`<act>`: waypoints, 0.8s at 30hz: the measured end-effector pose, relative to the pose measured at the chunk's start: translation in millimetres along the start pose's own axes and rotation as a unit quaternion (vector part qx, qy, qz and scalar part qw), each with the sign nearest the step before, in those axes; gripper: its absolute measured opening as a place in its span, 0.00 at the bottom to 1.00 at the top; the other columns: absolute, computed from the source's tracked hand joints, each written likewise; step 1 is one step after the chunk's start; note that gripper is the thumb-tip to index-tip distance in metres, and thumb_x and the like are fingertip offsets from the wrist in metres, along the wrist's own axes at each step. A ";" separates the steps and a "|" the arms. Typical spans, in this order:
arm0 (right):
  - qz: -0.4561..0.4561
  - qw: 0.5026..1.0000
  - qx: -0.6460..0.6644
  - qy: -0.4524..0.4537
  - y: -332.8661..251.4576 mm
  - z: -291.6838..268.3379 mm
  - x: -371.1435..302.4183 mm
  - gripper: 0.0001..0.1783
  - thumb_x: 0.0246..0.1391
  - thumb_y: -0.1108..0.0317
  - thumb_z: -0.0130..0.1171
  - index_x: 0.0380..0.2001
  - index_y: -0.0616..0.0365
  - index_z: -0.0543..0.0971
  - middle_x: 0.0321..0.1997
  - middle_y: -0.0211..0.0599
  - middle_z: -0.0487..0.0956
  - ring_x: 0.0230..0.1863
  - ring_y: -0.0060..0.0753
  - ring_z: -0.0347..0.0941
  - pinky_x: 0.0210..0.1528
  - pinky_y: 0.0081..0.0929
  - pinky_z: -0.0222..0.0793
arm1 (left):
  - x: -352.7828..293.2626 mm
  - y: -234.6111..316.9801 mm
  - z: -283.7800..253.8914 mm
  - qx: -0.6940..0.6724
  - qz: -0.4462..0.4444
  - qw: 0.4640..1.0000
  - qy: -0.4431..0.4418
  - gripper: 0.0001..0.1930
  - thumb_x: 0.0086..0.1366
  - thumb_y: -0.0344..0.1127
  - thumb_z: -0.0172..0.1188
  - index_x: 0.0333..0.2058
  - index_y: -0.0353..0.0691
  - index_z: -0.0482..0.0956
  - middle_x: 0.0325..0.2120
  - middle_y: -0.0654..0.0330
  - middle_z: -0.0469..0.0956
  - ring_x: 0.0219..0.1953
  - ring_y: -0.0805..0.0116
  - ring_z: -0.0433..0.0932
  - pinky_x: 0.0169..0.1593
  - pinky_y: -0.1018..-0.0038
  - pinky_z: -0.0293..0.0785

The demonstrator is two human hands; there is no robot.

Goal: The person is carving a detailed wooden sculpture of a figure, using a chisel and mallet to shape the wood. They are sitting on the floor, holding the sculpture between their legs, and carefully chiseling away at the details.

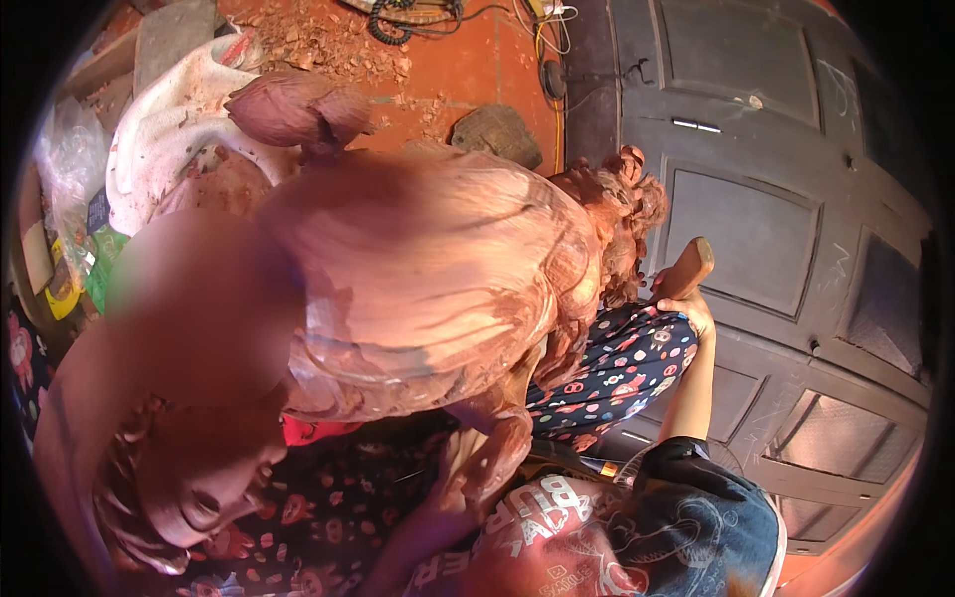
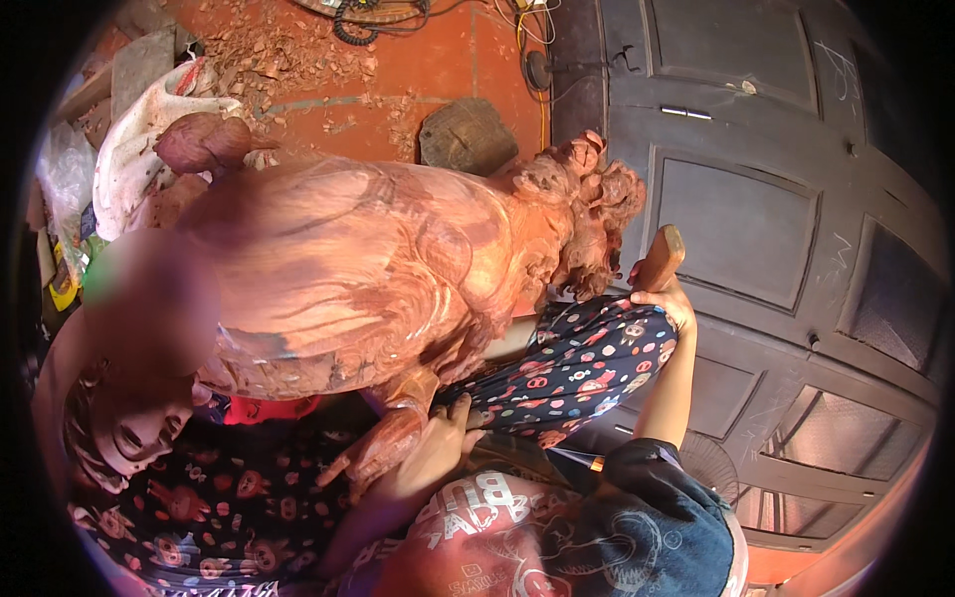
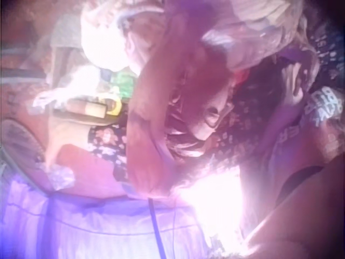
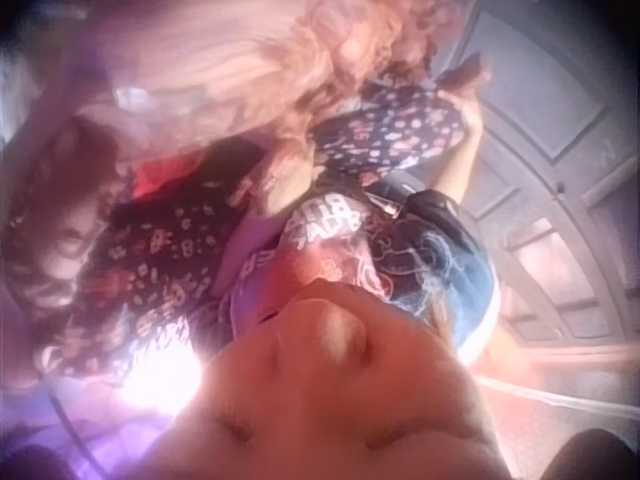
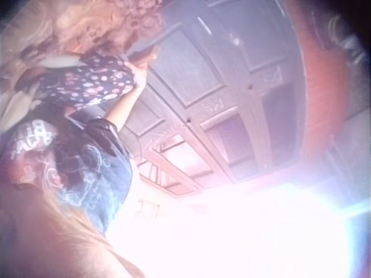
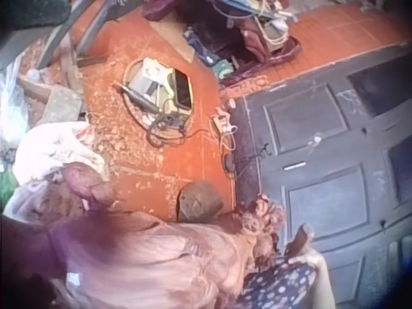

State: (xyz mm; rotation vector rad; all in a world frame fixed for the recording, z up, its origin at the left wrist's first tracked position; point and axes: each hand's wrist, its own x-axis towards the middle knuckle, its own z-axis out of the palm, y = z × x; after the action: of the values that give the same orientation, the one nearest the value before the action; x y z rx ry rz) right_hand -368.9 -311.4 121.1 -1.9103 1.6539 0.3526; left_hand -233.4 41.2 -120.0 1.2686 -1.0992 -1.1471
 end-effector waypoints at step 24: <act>-0.190 0.981 -0.039 -0.009 12.4 6.5 6.8 0.28 0.33 0.72 0.73 0.42 0.63 0.75 0.34 0.28 0.74 0.37 0.22 0.69 0.41 0.22 0.67 | 78.3 188.2 -22.9 -0.706 0.288 0.516 -0.390 0.34 0.62 0.62 0.50 0.45 0.30 0.71 0.16 0.68 0.65 0.15 0.81 0.60 0.17 0.82 0.54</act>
State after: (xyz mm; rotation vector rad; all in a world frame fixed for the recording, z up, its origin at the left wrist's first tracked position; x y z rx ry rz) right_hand -378.4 -314.0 109.0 -2.2188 1.2403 0.2802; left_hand -198.3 -38.2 65.8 -0.9647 -0.5941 -1.4509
